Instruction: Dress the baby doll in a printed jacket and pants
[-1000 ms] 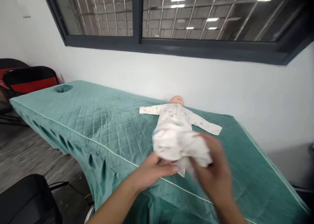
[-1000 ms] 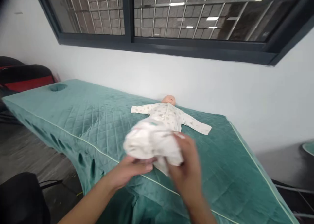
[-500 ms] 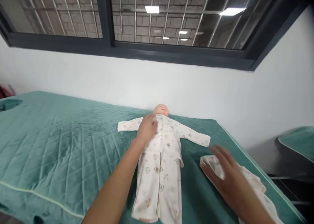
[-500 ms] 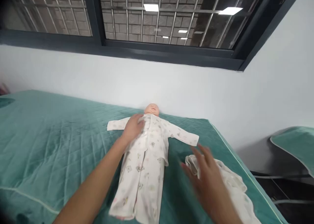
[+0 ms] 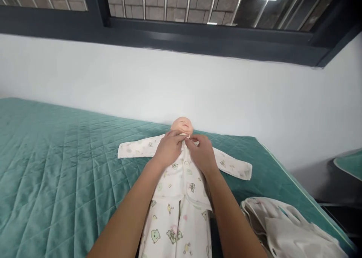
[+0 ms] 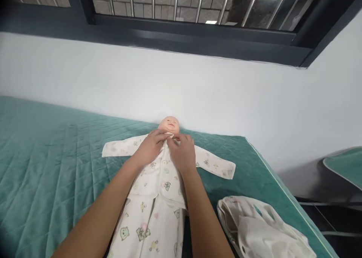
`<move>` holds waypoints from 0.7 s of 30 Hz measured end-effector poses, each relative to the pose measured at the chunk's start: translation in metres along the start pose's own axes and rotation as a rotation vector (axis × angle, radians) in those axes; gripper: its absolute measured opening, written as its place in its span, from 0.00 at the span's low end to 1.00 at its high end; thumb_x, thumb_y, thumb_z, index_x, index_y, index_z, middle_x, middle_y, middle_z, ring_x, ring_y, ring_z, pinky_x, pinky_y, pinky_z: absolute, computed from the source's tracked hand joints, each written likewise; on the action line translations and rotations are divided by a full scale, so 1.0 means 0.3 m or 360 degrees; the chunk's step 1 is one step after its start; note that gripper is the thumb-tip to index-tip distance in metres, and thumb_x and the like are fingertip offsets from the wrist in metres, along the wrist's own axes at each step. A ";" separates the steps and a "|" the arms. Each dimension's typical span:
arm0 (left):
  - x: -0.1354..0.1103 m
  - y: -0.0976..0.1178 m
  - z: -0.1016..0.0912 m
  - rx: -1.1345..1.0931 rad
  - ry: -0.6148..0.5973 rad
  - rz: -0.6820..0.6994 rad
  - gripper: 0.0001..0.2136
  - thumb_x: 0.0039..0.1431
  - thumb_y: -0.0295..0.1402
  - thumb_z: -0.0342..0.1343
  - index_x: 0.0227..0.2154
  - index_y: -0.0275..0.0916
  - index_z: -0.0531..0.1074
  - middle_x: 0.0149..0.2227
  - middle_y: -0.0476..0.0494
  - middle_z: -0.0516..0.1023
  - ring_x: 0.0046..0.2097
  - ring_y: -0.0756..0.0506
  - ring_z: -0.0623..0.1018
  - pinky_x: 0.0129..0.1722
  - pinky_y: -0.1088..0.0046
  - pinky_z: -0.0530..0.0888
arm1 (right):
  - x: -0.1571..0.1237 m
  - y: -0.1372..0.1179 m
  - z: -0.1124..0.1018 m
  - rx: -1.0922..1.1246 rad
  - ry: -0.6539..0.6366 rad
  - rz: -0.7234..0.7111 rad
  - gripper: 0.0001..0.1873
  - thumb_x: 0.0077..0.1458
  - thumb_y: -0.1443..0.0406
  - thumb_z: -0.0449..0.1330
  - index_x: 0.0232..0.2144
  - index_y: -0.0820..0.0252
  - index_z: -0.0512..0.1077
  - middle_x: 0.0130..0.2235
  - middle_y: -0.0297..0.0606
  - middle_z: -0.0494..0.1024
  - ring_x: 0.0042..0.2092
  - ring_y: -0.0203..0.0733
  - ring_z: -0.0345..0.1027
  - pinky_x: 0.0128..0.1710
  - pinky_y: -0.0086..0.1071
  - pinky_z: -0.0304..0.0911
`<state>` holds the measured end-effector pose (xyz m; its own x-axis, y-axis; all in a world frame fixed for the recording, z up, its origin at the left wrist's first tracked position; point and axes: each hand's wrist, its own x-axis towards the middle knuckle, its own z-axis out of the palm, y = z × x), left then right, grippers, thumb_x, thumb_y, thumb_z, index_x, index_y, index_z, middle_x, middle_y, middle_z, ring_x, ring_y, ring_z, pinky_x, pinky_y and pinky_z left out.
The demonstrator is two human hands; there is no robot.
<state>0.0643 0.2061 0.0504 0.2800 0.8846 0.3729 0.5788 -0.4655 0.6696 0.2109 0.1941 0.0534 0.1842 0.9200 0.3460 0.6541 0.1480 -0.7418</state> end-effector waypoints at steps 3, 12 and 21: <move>-0.015 0.013 0.001 -0.0079 0.0144 -0.0041 0.20 0.63 0.24 0.44 0.49 0.44 0.77 0.57 0.44 0.74 0.61 0.42 0.68 0.64 0.59 0.64 | -0.002 -0.011 -0.011 0.0250 -0.0106 0.0218 0.10 0.49 0.58 0.61 0.32 0.56 0.73 0.32 0.34 0.75 0.34 0.41 0.67 0.37 0.36 0.61; -0.077 0.061 -0.029 -0.0220 0.0138 -0.0004 0.09 0.62 0.30 0.53 0.39 0.43 0.79 0.54 0.46 0.76 0.63 0.43 0.66 0.66 0.61 0.61 | -0.081 0.002 -0.062 0.0614 0.0218 0.0286 0.09 0.50 0.59 0.61 0.29 0.58 0.73 0.29 0.32 0.74 0.32 0.38 0.65 0.35 0.32 0.60; -0.078 0.050 -0.047 -0.0541 0.0063 -0.0130 0.08 0.63 0.33 0.55 0.38 0.45 0.79 0.57 0.47 0.74 0.63 0.44 0.67 0.66 0.61 0.61 | -0.150 -0.017 -0.040 0.0528 0.0048 0.0026 0.08 0.54 0.59 0.61 0.32 0.56 0.77 0.31 0.32 0.73 0.32 0.36 0.61 0.36 0.31 0.59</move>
<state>0.0557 0.1781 0.0607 0.2097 0.9206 0.3294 0.3079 -0.3819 0.8714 0.2080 0.1475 0.0485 0.2174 0.9129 0.3455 0.3770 0.2480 -0.8924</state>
